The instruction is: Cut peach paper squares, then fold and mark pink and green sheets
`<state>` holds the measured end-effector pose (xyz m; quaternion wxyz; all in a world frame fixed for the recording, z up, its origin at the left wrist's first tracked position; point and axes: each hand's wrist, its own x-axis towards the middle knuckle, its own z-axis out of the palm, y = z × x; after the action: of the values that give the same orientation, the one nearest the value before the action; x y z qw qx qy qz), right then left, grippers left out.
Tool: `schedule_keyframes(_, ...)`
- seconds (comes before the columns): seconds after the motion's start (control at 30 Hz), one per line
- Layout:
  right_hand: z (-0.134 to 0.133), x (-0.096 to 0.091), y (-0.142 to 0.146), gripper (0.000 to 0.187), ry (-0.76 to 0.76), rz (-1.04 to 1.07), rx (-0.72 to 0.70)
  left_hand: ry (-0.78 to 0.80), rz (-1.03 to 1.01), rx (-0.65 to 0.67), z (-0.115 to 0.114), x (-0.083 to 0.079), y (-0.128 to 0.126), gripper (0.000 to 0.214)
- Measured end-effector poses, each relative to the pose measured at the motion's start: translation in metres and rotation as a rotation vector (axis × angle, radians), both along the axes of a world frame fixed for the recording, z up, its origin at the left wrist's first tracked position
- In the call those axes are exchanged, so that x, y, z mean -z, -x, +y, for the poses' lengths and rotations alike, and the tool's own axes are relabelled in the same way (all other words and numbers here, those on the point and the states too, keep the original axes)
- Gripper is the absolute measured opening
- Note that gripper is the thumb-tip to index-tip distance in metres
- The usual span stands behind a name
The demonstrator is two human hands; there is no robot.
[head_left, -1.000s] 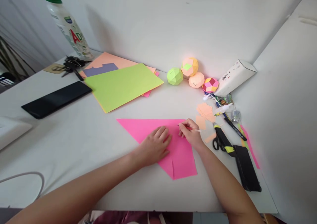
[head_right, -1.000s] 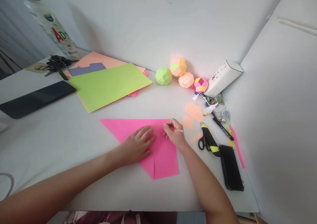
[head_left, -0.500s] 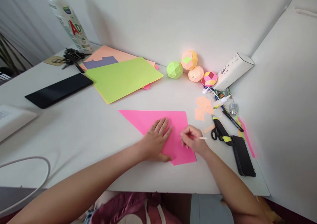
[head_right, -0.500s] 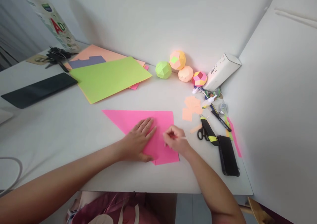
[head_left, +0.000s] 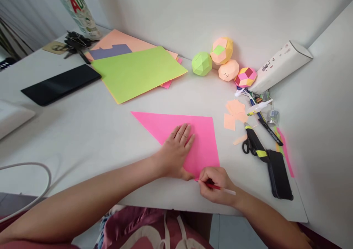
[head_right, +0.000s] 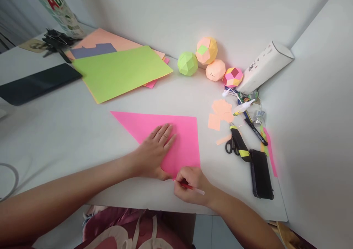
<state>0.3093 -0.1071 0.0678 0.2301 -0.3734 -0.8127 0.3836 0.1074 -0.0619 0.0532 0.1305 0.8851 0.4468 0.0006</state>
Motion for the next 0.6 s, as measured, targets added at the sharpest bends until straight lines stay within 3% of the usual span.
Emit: schedule_keyframes(0.6,-0.0002,0.0017,0.0002,0.019,-0.039,-0.026,-0.026,-0.004,-0.005,0.005,-0.0001,0.0014,0.0003,0.129)
